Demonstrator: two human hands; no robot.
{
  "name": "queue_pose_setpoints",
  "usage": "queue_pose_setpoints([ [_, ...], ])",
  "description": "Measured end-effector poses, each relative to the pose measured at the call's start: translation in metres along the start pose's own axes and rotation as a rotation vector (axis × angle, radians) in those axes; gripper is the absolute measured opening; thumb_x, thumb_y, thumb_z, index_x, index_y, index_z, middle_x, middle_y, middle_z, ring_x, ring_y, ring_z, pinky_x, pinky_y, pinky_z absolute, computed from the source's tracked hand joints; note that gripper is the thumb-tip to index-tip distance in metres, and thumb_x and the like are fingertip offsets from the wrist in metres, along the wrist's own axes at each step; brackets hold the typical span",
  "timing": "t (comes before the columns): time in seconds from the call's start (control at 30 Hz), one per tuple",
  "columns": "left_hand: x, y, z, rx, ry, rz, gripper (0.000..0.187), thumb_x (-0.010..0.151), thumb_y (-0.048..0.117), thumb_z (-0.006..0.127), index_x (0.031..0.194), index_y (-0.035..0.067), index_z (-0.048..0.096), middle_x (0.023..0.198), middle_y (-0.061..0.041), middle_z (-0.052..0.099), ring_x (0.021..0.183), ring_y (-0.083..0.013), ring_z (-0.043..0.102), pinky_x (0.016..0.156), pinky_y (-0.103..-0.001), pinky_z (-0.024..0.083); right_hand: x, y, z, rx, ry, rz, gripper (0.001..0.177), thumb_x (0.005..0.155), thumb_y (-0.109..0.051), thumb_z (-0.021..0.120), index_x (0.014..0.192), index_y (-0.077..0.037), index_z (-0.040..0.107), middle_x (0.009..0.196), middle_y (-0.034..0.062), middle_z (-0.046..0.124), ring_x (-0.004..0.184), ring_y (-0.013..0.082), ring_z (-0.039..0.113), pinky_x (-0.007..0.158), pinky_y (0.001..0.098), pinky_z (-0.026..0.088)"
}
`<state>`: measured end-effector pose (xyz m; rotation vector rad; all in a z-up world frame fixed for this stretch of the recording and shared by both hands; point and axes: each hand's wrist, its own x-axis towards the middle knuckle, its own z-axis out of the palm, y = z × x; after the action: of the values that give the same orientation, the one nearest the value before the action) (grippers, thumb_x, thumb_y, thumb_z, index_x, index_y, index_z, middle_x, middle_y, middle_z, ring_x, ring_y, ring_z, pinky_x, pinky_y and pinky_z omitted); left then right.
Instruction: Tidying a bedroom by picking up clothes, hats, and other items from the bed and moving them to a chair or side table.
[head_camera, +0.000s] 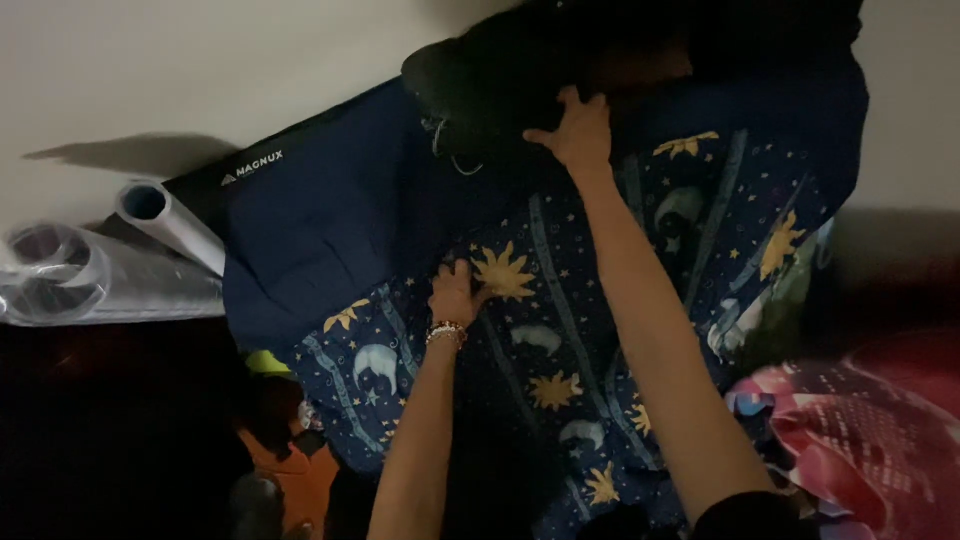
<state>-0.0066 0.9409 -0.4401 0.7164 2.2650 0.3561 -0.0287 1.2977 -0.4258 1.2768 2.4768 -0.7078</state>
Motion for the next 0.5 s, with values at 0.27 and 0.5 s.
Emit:
queue_pose_setpoints([
  [0.27,0.010,-0.021,0.021,0.056,-0.049,0.010,0.073,0.080,0.048,0.083,0.131,0.010,0.048,0.125,-0.027,0.053,0.108,-0.0485,0.057,0.068,-0.059,0.057,-0.012,0.025,0.006,0.102,0.033,-0.153,0.061,0.090,-0.042,0.078,0.125,0.005,0.065,0.104,0.0268,0.070,0.086,0.0397,0.071,0.070,0.0495,0.061],
  [0.5,-0.025,0.021,-0.034,-0.038,-0.025,-0.013,0.079,0.074,0.058,0.086,0.124,0.008,0.050,0.119,-0.025,0.054,0.106,-0.0458,0.058,0.069,-0.058,0.056,-0.162,-0.004,-0.012,0.383,0.117,-0.204,0.043,0.088,-0.034,0.076,0.109,0.003,0.070,0.093,0.0251,0.072,0.083,0.0358,0.070,0.073,0.0428,0.056],
])
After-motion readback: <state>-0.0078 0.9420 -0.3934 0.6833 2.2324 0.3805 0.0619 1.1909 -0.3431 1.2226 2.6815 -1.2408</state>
